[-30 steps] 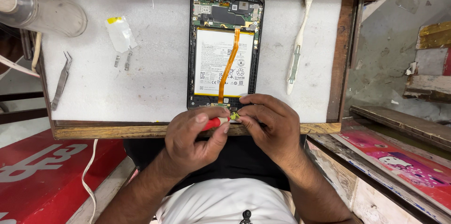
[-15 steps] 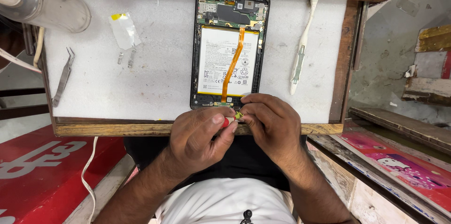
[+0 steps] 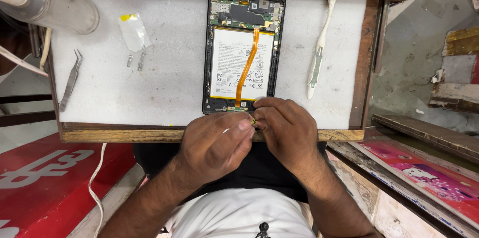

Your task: The person uses tweezers and a screwdriver to remove and reattach small metal brackets and connectors on the internal circuit board of a disassembled tablet. The work is performed on a white foam workbench with tools and parts laid out nearby.

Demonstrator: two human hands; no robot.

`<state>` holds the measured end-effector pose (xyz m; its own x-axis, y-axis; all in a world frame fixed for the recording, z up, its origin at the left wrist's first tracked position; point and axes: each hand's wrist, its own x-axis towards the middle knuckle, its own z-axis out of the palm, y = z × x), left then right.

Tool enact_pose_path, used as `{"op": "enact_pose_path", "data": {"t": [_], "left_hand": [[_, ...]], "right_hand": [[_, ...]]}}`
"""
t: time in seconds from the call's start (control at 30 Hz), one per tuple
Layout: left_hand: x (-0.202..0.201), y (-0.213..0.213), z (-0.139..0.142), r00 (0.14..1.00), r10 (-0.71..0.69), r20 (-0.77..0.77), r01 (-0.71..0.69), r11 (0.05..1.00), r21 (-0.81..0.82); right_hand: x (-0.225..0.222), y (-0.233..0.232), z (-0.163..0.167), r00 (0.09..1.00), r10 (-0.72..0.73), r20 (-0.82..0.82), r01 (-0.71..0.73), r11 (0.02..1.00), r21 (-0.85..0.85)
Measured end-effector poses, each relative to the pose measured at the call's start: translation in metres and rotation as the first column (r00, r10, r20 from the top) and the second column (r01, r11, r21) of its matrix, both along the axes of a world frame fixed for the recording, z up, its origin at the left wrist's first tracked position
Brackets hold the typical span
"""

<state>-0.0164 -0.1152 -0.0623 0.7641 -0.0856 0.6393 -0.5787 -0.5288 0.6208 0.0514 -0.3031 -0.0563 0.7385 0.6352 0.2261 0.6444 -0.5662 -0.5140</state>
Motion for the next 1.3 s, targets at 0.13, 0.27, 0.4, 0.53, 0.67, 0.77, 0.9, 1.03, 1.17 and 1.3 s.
{"op": "enact_pose_path", "data": {"t": [0.13,0.27,0.4,0.53,0.67,0.77,0.9,1.03,1.17,1.3], "left_hand": [[0.000,-0.001,0.003,1.000,0.003,0.007,-0.003,1.000,0.006],[0.002,-0.002,0.003,1.000,-0.007,0.018,0.007,1.000,0.007],[0.001,-0.004,0.002,1.000,-0.003,0.014,0.003,1.000,0.011],[0.002,-0.001,-0.003,0.997,0.070,0.041,-0.072,0.997,0.039],[0.000,0.012,-0.014,0.983,0.175,0.057,-0.176,0.984,0.012],[0.000,0.016,-0.022,0.982,0.174,0.073,-0.175,0.985,0.008],[-0.002,0.017,-0.025,0.991,0.131,0.040,-0.132,0.991,0.020],[0.001,0.017,-0.026,0.997,0.078,0.029,-0.079,0.996,0.040],[0.001,0.016,-0.025,0.997,0.070,0.019,-0.071,0.996,0.050],[0.002,0.015,-0.026,0.998,0.066,0.024,-0.067,0.996,0.066]], "right_hand": [[-0.002,-0.001,-0.002,1.000,-0.003,0.013,0.003,1.000,-0.009],[-0.003,-0.003,-0.006,1.000,-0.005,0.031,0.005,1.000,-0.008],[-0.002,-0.002,-0.007,1.000,0.008,0.030,-0.008,1.000,0.007],[0.001,-0.003,-0.003,0.998,0.049,0.044,-0.052,0.996,0.072],[0.000,-0.008,0.002,0.983,-0.003,-0.183,0.032,0.988,0.152],[0.000,-0.006,0.001,0.987,-0.034,-0.157,0.056,0.989,0.140],[0.001,-0.004,0.000,0.991,-0.040,-0.131,0.062,0.984,0.169],[0.002,-0.004,0.000,0.988,-0.043,-0.150,0.068,0.984,0.163],[0.001,-0.004,0.000,0.991,-0.043,-0.127,0.065,0.983,0.174],[0.002,-0.004,-0.002,0.988,-0.044,-0.151,0.071,0.982,0.177]]}}
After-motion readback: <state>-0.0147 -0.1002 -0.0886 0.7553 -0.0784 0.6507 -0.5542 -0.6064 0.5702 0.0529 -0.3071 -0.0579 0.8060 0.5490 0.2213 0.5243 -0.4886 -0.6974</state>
